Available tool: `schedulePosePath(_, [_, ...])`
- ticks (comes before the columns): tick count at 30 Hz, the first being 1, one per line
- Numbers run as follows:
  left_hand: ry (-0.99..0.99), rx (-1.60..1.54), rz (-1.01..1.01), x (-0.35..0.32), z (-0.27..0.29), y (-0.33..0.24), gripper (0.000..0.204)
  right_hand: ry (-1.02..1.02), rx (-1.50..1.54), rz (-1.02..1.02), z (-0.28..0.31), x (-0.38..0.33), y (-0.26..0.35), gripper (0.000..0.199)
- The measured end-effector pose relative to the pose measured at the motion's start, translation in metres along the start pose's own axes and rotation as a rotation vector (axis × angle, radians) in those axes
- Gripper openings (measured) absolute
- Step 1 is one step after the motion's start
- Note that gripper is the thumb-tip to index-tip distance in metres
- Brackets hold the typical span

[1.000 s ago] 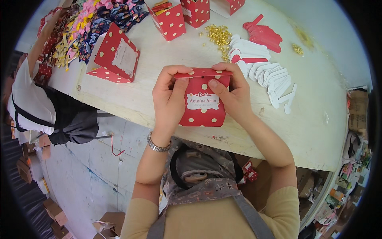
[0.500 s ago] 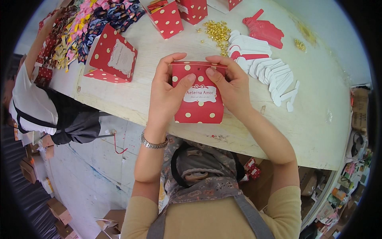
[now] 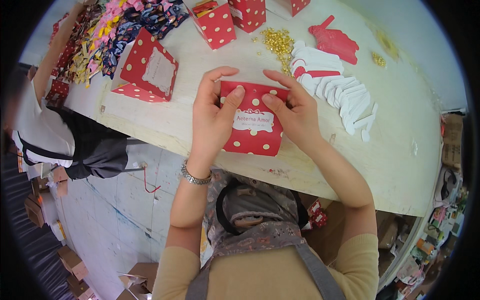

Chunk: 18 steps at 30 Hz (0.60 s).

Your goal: The person assembles small red polka-dotted gift boxes by hand. They fold the box flaps, insert a red stick into the top, and place a small white decorative piece inside. The process is repeated for multiple boxes on a cluttered table.

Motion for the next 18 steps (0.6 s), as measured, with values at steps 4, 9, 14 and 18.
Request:
schedulePosePath(4, [0.035,-0.006,-0.067,0.003,-0.001,-0.002,0.015,0.033,-0.004,0.152,0.002,0.002,0.002,0.019])
schedulePosePath(9, [0.054,0.047,-0.190,0.003,-0.002,-0.011,0.012,0.084,-0.054,0.340,0.002,0.003,0.009,0.013])
schedulePosePath(14, [0.057,0.220,-0.283,-0.002,0.001,-0.020,0.012,0.119,-0.133,0.345,-0.002,0.002,0.012,0.013])
schedulePosePath(18, [-0.064,0.067,-0.085,-0.002,0.006,-0.004,0.018,0.175,-0.244,0.449,-0.005,-0.004,0.025,0.012])
Point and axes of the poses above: each hand's wrist, its own x-axis towards the middle knuckle, its own z-axis out of the back of the hand, y = z × x, the point moved 10 cm from there along x, towards the middle knuckle, and after that the axes turned 8 degrees about x, right-handed, at the moved point
